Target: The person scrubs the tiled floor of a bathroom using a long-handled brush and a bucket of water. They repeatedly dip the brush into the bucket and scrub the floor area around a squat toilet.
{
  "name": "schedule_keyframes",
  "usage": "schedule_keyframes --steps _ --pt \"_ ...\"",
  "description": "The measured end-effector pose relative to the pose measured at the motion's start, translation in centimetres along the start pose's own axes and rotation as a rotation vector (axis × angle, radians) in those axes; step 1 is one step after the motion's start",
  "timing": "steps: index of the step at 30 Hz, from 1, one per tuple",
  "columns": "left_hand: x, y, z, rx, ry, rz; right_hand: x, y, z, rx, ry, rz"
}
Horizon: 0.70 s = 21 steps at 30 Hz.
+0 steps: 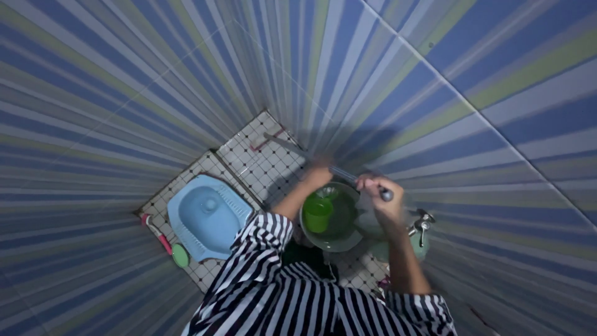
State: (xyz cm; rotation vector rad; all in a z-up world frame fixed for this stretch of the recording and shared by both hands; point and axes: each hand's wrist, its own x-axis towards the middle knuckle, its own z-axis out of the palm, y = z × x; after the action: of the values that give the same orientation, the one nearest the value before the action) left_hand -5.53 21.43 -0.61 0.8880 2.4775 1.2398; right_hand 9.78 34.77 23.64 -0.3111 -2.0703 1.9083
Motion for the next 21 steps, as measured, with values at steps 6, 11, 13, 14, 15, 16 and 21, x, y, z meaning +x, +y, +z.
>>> schedule_keyframes --steps 6,11,13,14,15,16,21 --pt "2.3 -1.1 -3.3 0.186 -0.108 -0.134 2.1 5.5 1.4 0.002 -0.03 0.014" --pt "2.3 -2.3 -4.6 0.157 0.078 0.11 2.7 7.0 2.0 -0.045 -0.081 -0.002" --pt "2.8 -2.1 -4.4 0.159 0.082 0.044 3.2 6.8 1.5 0.003 -0.097 0.042" --pt "2.8 -1.9 -4.0 0.157 0.079 0.012 3.1 6.6 1.3 0.01 -0.093 0.025" --pt "2.6 -2.0 -3.7 0.159 0.077 0.004 3.1 6.6 1.1 0.018 -0.09 0.008" --pt "2.6 -2.2 -3.4 0.162 0.077 -0.004 3.1 6.6 0.9 0.025 -0.088 -0.012" --pt "2.0 -2.7 -1.1 0.187 0.158 0.042 1.7 7.7 -0.6 -0.128 -0.164 0.016"
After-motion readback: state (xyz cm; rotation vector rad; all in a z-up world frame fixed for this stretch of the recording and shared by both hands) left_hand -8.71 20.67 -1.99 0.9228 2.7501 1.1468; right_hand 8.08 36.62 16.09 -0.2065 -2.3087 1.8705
